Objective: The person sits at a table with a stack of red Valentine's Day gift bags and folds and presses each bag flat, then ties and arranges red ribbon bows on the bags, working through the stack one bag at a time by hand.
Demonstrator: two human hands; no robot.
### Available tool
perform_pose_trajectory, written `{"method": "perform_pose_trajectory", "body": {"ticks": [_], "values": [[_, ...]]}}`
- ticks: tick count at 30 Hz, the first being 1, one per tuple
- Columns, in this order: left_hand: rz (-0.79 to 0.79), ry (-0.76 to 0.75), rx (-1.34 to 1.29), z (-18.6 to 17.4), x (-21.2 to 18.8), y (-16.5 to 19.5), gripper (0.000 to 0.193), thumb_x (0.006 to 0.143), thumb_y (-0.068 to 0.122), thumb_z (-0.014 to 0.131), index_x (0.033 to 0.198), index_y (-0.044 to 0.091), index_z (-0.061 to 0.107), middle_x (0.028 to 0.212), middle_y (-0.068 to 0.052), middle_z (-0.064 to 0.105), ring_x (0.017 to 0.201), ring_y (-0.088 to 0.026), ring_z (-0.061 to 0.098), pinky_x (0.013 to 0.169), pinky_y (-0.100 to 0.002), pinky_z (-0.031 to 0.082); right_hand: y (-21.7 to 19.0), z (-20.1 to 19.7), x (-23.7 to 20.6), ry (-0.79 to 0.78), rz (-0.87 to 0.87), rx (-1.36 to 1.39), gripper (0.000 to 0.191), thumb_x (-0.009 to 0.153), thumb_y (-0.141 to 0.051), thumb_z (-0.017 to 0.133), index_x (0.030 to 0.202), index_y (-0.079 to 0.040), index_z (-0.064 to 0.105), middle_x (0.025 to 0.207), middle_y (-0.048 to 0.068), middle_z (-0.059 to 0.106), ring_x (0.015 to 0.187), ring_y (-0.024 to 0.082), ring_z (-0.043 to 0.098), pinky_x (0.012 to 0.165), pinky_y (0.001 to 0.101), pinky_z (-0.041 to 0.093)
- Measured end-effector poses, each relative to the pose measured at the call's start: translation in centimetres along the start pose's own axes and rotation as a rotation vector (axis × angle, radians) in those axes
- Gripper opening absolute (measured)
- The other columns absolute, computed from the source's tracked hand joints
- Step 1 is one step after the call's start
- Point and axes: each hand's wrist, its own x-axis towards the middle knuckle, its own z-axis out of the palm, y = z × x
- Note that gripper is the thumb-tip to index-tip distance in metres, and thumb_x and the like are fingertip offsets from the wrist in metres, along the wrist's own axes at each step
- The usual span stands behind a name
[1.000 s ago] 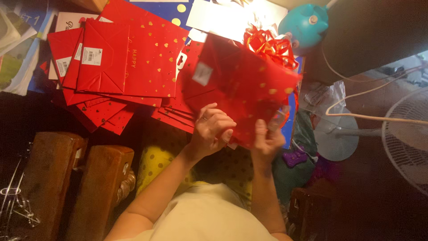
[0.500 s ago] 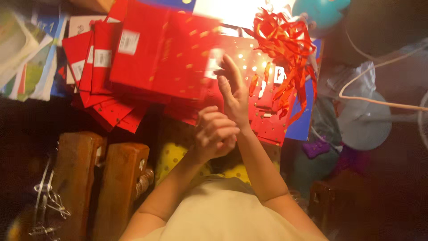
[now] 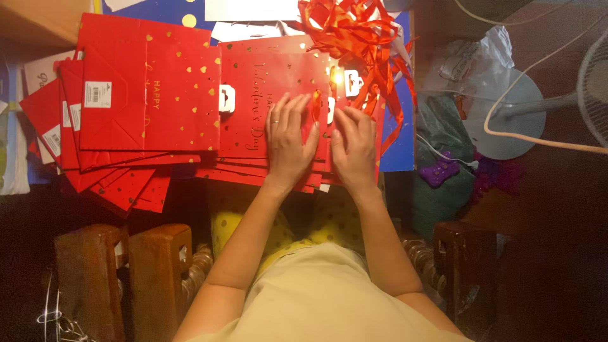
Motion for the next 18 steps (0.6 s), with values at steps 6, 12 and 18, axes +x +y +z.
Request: {"method": "perform_pose_trajectory", "body": {"ticks": [6,12,18], "values": [[-0.011,-0.145,0.219,1.2,-0.9,-0.5,0.08,0.1,0.046,0.064,0.155,-0.005,0.037,0.162,-0.02,0.037,0.154,-0.034,0.028,0.126,-0.056,0.018,0.6,0.8,-0.4,-0.007,0.022,0.036,0.039,0.095,-0.007,0.064,0.134,-0.002,0.065,0.135,0.017,0.055,0.128,0.034,0.051,0.112,0.0442,0.039],[-0.03,-0.166,0.247,1.4,-2.4,-0.2,0.077,0.101,0.043,0.06,0.155,-0.006,0.036,0.163,-0.022,0.036,0.155,-0.034,0.028,0.126,-0.058,0.014,0.4,0.9,0.2,-0.036,0.04,0.171,0.035,0.095,-0.011,0.066,0.13,-0.007,0.069,0.133,0.007,0.065,0.131,0.031,0.051,0.117,0.0429,0.038],[-0.004,-0.173,0.275,1.2,-3.4,0.0,0.077,0.099,0.038,0.063,0.155,-0.007,0.035,0.163,-0.023,0.036,0.156,-0.033,0.028,0.127,-0.058,0.013,-0.2,1.1,1.7,-0.01,0.098,0.046,0.047,0.095,-0.025,0.075,0.136,-0.005,0.063,0.113,0.003,0.072,0.127,0.025,0.054,0.118,0.0507,0.026]]}}
